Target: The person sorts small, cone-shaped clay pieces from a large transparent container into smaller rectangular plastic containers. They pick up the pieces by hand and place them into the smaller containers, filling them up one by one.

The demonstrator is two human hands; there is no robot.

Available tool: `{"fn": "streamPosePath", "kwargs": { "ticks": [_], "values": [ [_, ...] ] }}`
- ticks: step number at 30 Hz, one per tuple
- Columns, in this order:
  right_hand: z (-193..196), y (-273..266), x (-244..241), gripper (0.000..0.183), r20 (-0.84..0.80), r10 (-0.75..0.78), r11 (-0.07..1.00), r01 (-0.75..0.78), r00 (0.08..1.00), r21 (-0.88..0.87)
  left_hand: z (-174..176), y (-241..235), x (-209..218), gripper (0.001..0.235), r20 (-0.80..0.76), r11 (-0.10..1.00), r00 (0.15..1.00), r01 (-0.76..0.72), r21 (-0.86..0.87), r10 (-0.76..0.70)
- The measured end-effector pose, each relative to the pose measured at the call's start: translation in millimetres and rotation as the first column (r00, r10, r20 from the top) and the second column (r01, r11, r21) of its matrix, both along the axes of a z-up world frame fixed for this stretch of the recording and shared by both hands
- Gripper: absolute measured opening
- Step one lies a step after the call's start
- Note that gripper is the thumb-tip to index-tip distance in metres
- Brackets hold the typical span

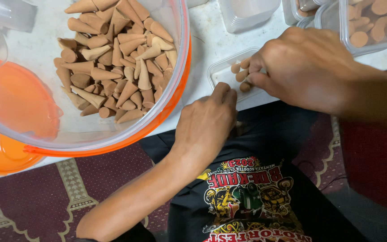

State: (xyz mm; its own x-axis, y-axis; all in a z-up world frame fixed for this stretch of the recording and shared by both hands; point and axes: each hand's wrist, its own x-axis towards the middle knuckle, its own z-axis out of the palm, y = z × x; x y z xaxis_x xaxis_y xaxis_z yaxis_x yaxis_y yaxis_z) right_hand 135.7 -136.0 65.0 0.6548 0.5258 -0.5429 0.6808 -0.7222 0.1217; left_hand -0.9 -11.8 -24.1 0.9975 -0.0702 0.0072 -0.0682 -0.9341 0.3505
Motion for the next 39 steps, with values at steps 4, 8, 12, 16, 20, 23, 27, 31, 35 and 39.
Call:
{"fn": "streamPosePath", "kwargs": {
  "ticks": [4, 8, 12, 16, 20, 23, 27, 31, 35, 39],
  "values": [
    [44, 1, 7, 0.033, 0.053, -0.017, 0.996, 0.022, 0.998, -0.085, 72, 8, -31, 0.039, 0.006, 0.991, 1.000, 0.029, -0.134, -0.028],
    [58, 5, 7, 0.013, -0.167, -0.147, 0.713, 0.221, 0.975, 0.665, 125, 32, -64, 0.044, 0.065, 0.964, 0.995, 0.090, -0.250, -0.076],
    [97, 51, -11, 0.010, -0.284, 0.022, 0.561, 0.223, 0.959, 0.797, 177, 67, -87, 0.032, 0.191, 0.904, 0.980, 0.036, -0.426, 0.051],
    [100, 89, -6, 0.011, -0.051, 0.200, 0.641, -0.091, 0.979, 0.762, 186, 112, -78, 0.027, 0.277, 0.946, 0.952, -0.037, -0.321, 0.132],
    [99, 126, -5, 0.023, 0.153, 0.402, 0.801, -0.428, 0.903, 0.419, 176, 151, -50, 0.021, 0.365, 0.977, 0.909, -0.161, -0.142, 0.203],
    [88, 139, -3, 0.031, 0.067, 0.396, 0.896, -0.401, 0.916, 0.189, 152, 164, -36, 0.012, 0.349, 0.963, 0.898, -0.260, -0.071, 0.268],
    [86, 152, 0, 0.025, -0.090, 0.368, 0.926, -0.373, 0.926, -0.051, 140, 165, -34, 0.025, 0.360, 0.945, 0.875, -0.318, -0.077, 0.324],
    [74, 161, 7, 0.026, -0.210, 0.438, 0.849, -0.479, 0.874, -0.222, 137, 163, -32, 0.026, 0.351, 0.922, 0.854, -0.373, -0.103, 0.384],
    [72, 173, 4, 0.037, -0.281, 0.502, 0.760, -0.572, 0.818, -0.308, 138, 164, -31, 0.013, 0.372, 0.925, 0.848, -0.359, -0.120, 0.378],
    [80, 191, -8, 0.035, -0.387, 0.458, 0.689, -0.594, 0.800, -0.414, 137, 164, -32, 0.023, 0.302, 0.936, 0.887, -0.344, -0.071, 0.349]
  ]
}}
